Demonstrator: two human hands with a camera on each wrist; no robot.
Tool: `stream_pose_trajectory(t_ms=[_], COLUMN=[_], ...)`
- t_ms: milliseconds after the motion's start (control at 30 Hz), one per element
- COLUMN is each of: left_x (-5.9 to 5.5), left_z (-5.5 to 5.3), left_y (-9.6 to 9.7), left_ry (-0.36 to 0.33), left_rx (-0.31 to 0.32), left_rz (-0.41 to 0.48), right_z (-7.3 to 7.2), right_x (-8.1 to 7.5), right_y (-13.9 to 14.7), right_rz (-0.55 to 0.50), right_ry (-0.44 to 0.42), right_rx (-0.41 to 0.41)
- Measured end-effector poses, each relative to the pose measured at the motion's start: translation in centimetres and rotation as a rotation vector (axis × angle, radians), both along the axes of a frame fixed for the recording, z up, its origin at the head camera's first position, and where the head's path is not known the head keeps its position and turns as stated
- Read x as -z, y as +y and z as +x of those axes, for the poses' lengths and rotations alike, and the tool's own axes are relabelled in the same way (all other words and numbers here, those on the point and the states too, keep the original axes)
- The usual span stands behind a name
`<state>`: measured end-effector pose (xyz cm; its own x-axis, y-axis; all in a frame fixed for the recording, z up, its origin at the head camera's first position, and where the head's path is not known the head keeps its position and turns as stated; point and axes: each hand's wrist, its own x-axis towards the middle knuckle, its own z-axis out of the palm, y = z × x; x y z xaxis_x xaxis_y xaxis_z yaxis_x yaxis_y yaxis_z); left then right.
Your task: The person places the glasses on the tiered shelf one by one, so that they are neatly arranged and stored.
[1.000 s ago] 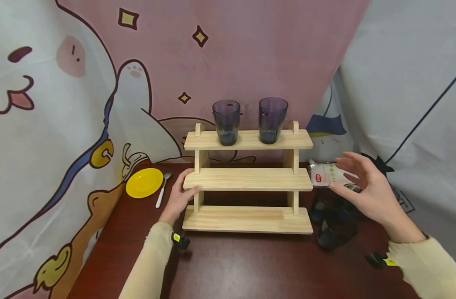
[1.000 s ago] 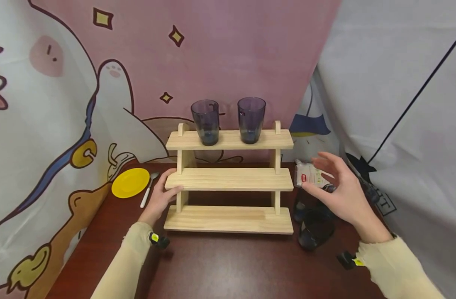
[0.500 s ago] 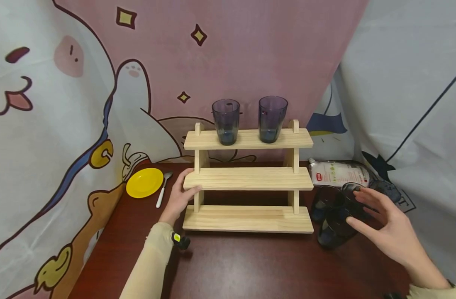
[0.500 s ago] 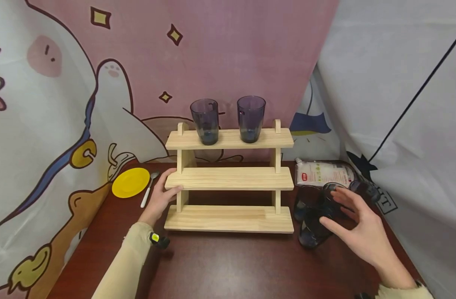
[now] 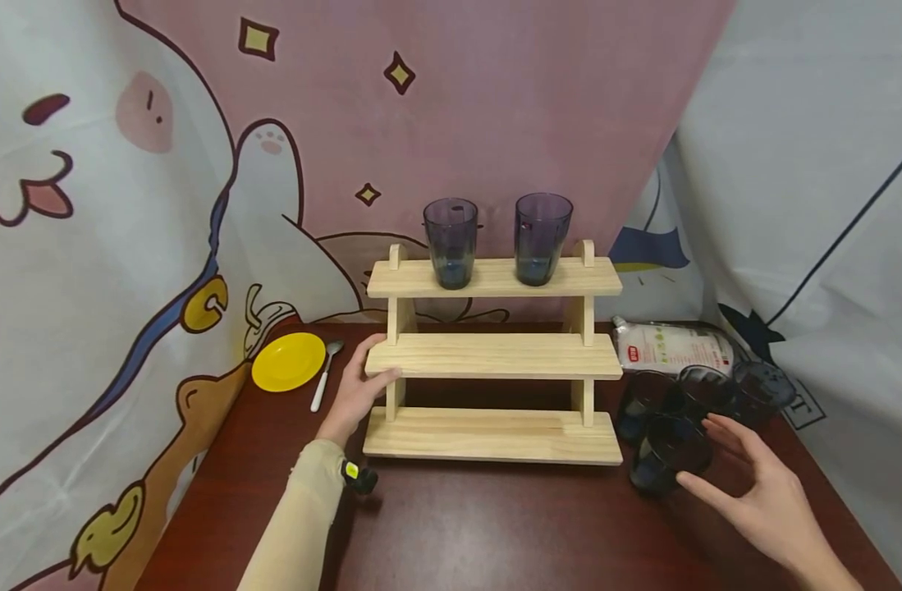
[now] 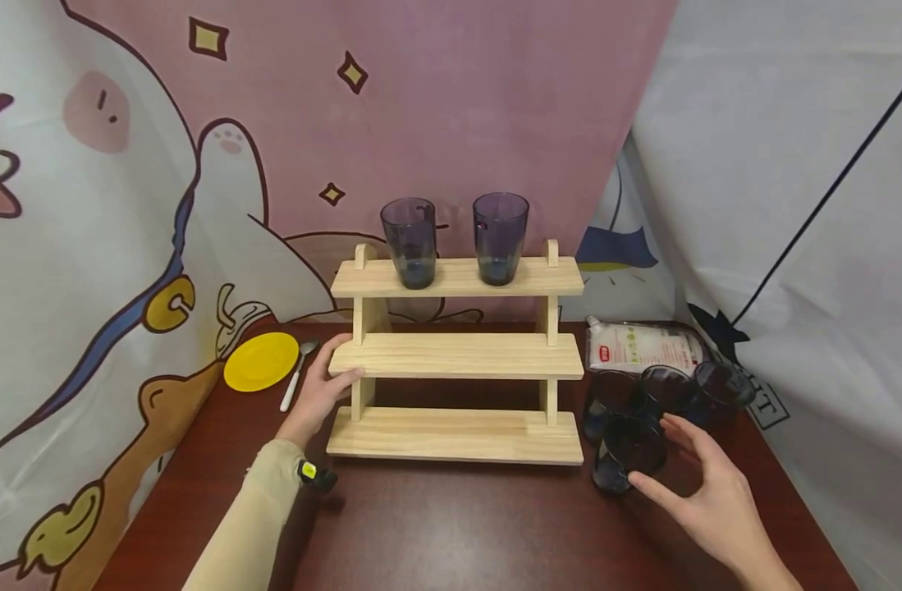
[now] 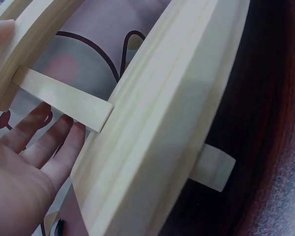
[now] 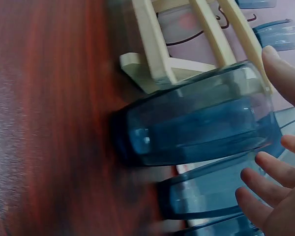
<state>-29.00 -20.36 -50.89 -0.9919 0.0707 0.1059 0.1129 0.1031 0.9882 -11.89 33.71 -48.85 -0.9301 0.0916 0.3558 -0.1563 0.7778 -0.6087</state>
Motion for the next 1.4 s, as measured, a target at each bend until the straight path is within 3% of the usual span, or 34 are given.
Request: stream_pose_trajectory(t_ms=[367,700,1100,1400], left_x=[-0.2,-0.3,-0.2,-0.1], left_z=[0.2,0.3,0.2,0.2], left_y=[0.1,0.2,0.1,0.1], left_ry=[0.003,0.002,0.000,0.008], left_rx=[-0.011,-0.013,-0.008,0.010], left_rz=[-0.025,-0.027,-0.022,0.008], right_z=[-0.1,-0.9,-1.7,-1.6], right_x=[1.5,2.5,3.4,3.7], right_y=[-1.4,-1.6,-2.3,-2.5], right_rz=[0.006,-0.002,-0.206,-0.254], right_ry=[-0.136,-0.073,-0.052,-0.052], right_rx=[0.036,0.022,-0.062,-0.035])
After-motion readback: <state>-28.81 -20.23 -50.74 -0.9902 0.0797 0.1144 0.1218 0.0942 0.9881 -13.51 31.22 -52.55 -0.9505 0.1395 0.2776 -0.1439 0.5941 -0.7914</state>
